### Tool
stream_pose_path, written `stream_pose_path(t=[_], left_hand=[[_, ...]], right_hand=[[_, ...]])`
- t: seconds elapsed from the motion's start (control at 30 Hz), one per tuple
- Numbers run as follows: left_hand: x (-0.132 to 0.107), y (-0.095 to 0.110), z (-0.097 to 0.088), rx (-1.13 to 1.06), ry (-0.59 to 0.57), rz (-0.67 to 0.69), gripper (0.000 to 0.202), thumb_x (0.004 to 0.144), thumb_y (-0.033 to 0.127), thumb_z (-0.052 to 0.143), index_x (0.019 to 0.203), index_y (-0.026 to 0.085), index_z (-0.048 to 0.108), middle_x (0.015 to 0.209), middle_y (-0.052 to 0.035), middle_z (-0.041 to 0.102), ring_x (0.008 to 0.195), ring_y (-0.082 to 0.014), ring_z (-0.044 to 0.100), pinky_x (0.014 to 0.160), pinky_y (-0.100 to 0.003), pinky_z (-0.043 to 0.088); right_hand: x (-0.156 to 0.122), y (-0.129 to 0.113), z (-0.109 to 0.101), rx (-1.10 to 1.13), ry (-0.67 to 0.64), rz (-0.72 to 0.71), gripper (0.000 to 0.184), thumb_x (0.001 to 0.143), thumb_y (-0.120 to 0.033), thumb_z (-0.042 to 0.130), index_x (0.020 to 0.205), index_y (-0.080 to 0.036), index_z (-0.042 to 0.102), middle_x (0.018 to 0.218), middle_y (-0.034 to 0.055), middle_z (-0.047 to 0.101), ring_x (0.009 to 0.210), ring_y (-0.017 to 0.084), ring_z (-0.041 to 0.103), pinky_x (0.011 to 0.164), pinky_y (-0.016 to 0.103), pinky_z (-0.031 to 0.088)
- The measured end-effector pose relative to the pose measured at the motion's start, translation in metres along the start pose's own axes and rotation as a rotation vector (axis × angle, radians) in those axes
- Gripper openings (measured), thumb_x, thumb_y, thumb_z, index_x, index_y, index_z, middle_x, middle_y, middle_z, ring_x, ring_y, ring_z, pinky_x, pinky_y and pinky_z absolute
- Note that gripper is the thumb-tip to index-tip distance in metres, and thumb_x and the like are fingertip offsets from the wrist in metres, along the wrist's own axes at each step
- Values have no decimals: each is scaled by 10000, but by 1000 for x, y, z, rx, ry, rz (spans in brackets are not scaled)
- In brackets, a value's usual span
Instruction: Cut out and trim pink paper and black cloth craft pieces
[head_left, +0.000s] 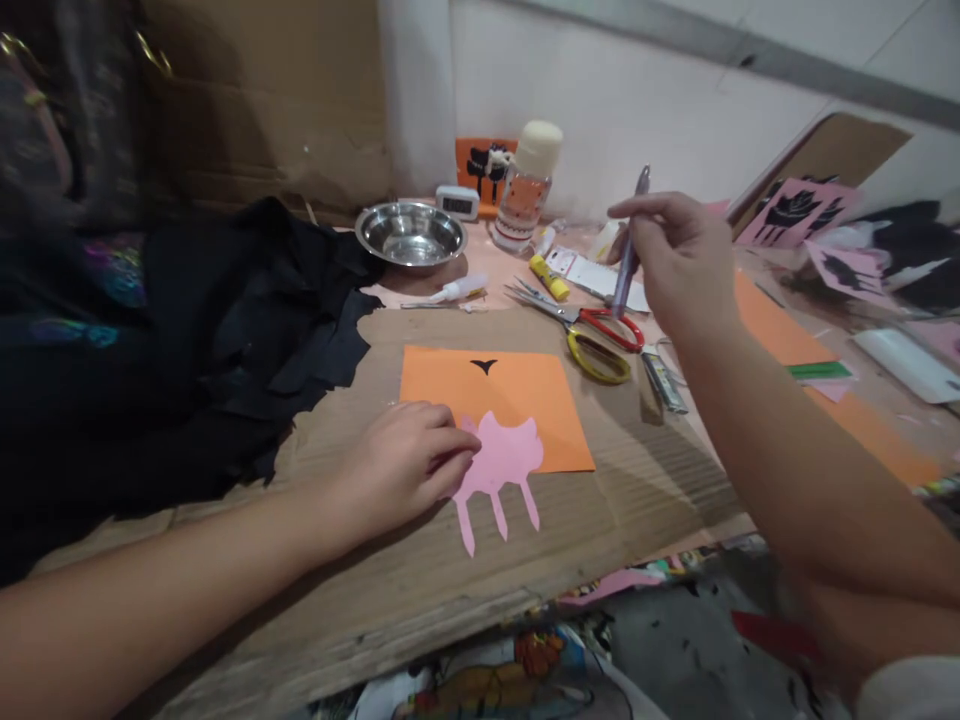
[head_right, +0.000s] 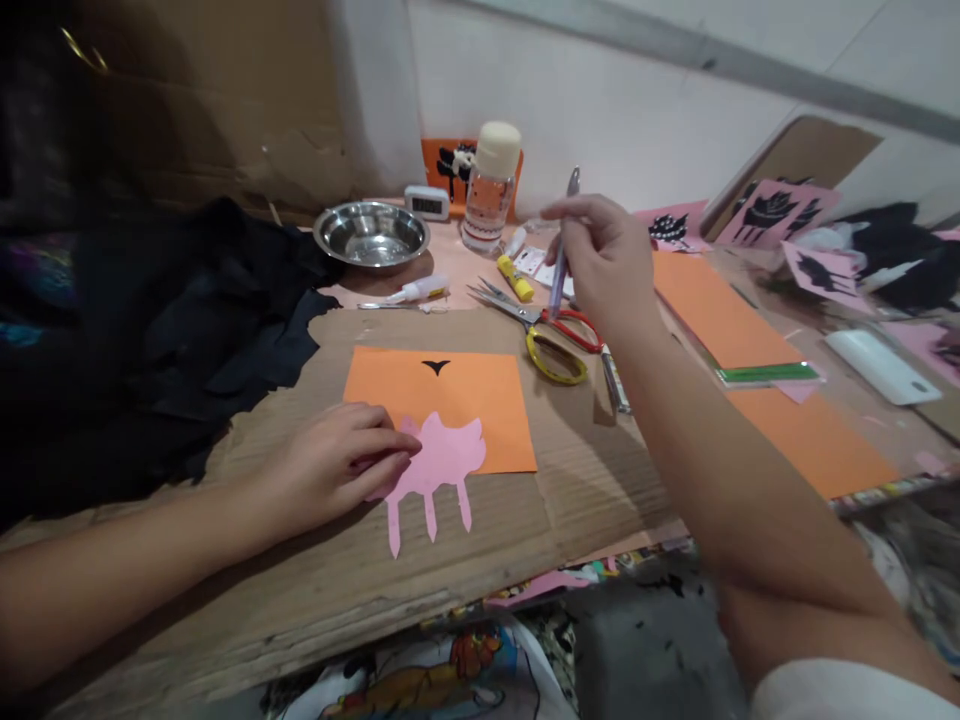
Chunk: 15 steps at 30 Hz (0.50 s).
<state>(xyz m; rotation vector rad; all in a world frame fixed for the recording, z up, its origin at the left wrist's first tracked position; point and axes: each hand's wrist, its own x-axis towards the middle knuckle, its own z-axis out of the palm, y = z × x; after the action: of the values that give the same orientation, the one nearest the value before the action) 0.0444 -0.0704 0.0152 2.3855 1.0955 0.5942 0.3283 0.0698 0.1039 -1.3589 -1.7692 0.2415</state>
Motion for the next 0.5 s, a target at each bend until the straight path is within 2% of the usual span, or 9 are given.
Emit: stream_pose_path(t=[0.07, 0.1, 0.13, 0.2, 0.27, 0.33, 0.37, 0.43, 0.5], left_hand=[[0, 1, 0, 17, 3, 9, 301, 959, 251, 504, 1048, 196, 786, 883, -91, 701, 821, -235, 636, 730, -359, 441], [-1, 1, -1, 21, -5, 9, 301, 960, 253, 505, 1053, 197, 785, 879, -90, 697, 819, -234, 635, 728, -358, 444], [0, 1, -1, 25, -17, 7, 302, 964, 256, 503, 1061, 198, 783, 879, -89, 694, 822, -234, 634, 729, -359, 447], [0, 0, -2, 30, -34, 5, 302, 971, 264, 502, 1079, 201, 777, 887, -87, 692, 837, -235, 635, 738, -361, 452], [0, 0, -2, 37, -46, 4, 298, 978, 272, 501, 1094, 209, 768, 897, -81, 692, 848, -235, 634, 749, -365, 455], [0, -1, -3, 46, -48, 8, 293, 982, 280, 498, 1094, 219, 762, 896, -74, 694, 847, -236, 634, 746, -368, 450], [0, -1, -3, 48, -49, 10, 289, 984, 286, 498, 1090, 224, 760, 891, -71, 695, 843, -236, 633, 738, -370, 445], [0, -1, -3, 42, -44, 20, 282, 986, 290, 499, 1080, 227, 758, 875, -65, 694, 833, -236, 634, 722, -372, 435], [-1, -2, -3, 35, -35, 33, 275, 991, 285, 500, 1079, 226, 754, 862, -60, 689, 828, -237, 632, 714, -375, 427]], right_hand=[[-30, -16, 5, 390, -173, 41, 230, 1025, -174, 399, 1121, -183, 608, 893, 51, 725, 802, 150, 715, 789, 336, 544], [-45, -23, 8, 495, -225, 57, 126, 983, -171, 514, 1076, -224, 581, 888, 14, 726, 858, 161, 734, 847, 349, 550], [-60, -29, 12, 553, -311, 67, 133, 930, -197, 640, 1008, -249, 546, 881, -14, 721, 904, 180, 744, 876, 358, 550], [-83, -36, 19, 574, -503, 98, 238, 927, -358, 699, 890, -257, 486, 803, -23, 713, 853, 204, 752, 836, 368, 555], [-98, -40, 27, 611, -659, 140, 310, 991, -551, 547, 919, -255, 489, 745, -12, 699, 756, 201, 728, 759, 362, 542], [-107, -41, 37, 679, -692, 196, 401, 1011, -629, 428, 982, -243, 533, 726, -10, 666, 690, 177, 669, 685, 328, 513], [-110, -40, 41, 706, -663, 226, 420, 1005, -635, 435, 978, -235, 562, 724, -13, 642, 670, 164, 635, 650, 308, 496], [-113, -38, 50, 700, -573, 271, 427, 980, -618, 503, 853, -222, 598, 670, -26, 584, 591, 137, 550, 574, 275, 459], [-115, -36, 57, 644, -516, 308, 423, 930, -580, 605, 708, -224, 556, 601, -45, 524, 522, 116, 476, 520, 257, 423]])
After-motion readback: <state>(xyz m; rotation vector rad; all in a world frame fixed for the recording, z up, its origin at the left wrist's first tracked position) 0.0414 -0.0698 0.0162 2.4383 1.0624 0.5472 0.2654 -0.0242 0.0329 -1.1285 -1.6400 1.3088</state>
